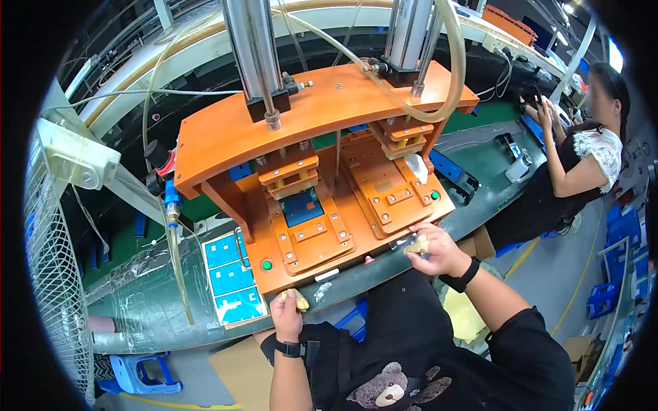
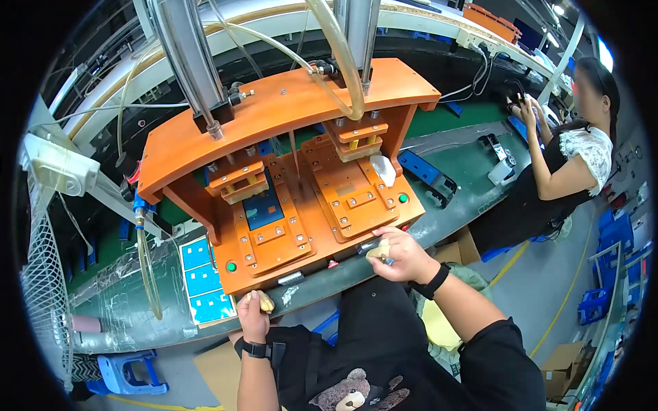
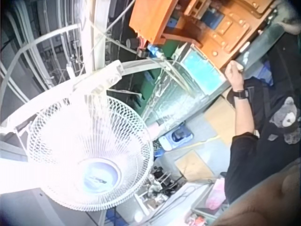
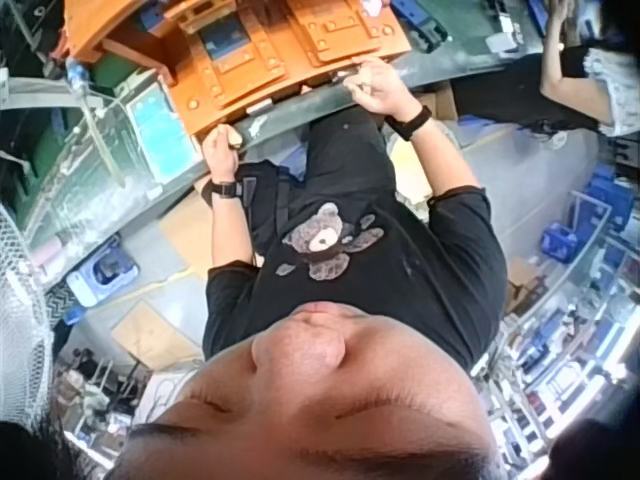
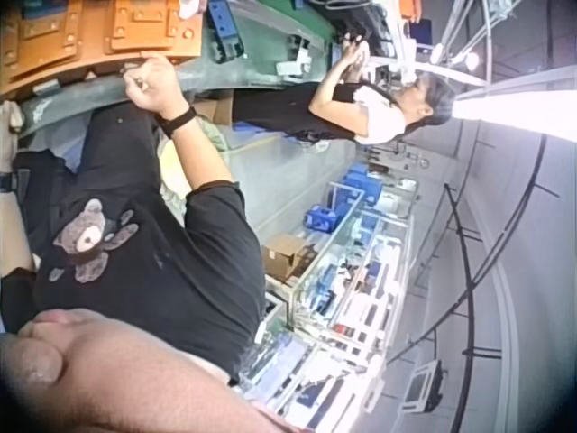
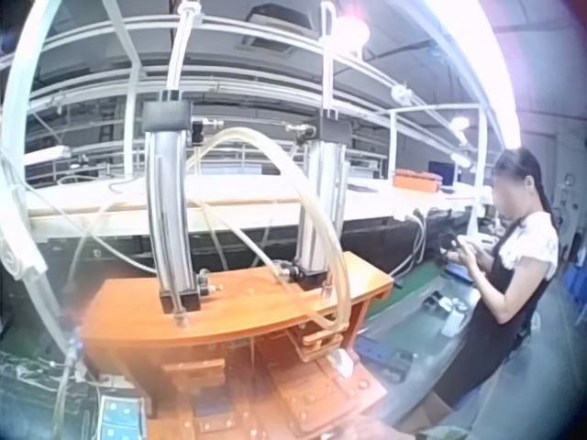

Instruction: Operator uses a semi-automatic press machine to assemble or bond plastic and electronic components.

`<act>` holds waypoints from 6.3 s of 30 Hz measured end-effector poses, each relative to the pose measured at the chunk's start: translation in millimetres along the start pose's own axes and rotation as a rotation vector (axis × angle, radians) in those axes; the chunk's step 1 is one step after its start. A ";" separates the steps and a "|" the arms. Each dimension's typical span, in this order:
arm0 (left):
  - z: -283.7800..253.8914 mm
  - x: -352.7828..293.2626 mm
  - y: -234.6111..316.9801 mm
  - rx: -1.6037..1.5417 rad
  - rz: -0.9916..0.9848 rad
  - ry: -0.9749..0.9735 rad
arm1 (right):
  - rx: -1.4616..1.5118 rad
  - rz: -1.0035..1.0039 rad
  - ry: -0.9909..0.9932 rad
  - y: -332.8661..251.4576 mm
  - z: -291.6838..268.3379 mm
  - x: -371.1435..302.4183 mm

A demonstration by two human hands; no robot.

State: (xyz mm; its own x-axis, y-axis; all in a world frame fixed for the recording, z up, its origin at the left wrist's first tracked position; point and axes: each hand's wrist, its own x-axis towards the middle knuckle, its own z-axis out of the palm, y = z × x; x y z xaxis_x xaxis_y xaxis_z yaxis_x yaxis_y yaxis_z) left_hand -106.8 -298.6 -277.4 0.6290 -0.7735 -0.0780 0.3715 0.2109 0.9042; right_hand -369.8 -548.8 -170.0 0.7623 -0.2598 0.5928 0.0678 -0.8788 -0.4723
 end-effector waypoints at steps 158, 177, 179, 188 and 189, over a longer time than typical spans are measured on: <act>4.1 -0.6 2.1 -0.098 -0.035 0.084 | 0.354 -0.261 -0.261 -60.4 100.6 73.5; -1.1 -0.3 -2.0 -0.066 0.015 0.015 | 0.018 -0.031 -0.064 -5.3 -6.9 2.0; -0.4 -1.6 1.0 -0.078 0.004 0.020 | -0.040 -0.074 -0.028 -15.8 -9.0 7.0; -5.4 1.6 -5.0 -0.063 0.020 -0.018 | 0.286 -0.229 -0.160 -80.2 68.8 50.1; -4.1 0.8 -5.5 -0.071 0.019 -0.014 | 0.323 -0.255 -0.151 -82.3 77.9 54.6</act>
State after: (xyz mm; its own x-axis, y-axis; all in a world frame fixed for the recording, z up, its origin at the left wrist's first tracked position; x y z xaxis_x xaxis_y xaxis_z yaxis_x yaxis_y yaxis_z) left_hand -105.5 -298.0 -284.1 0.6267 -0.7773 -0.0547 0.4077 0.2672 0.8731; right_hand -283.6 -459.5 -149.6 0.7789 0.0314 0.6264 0.4454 -0.7308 -0.5172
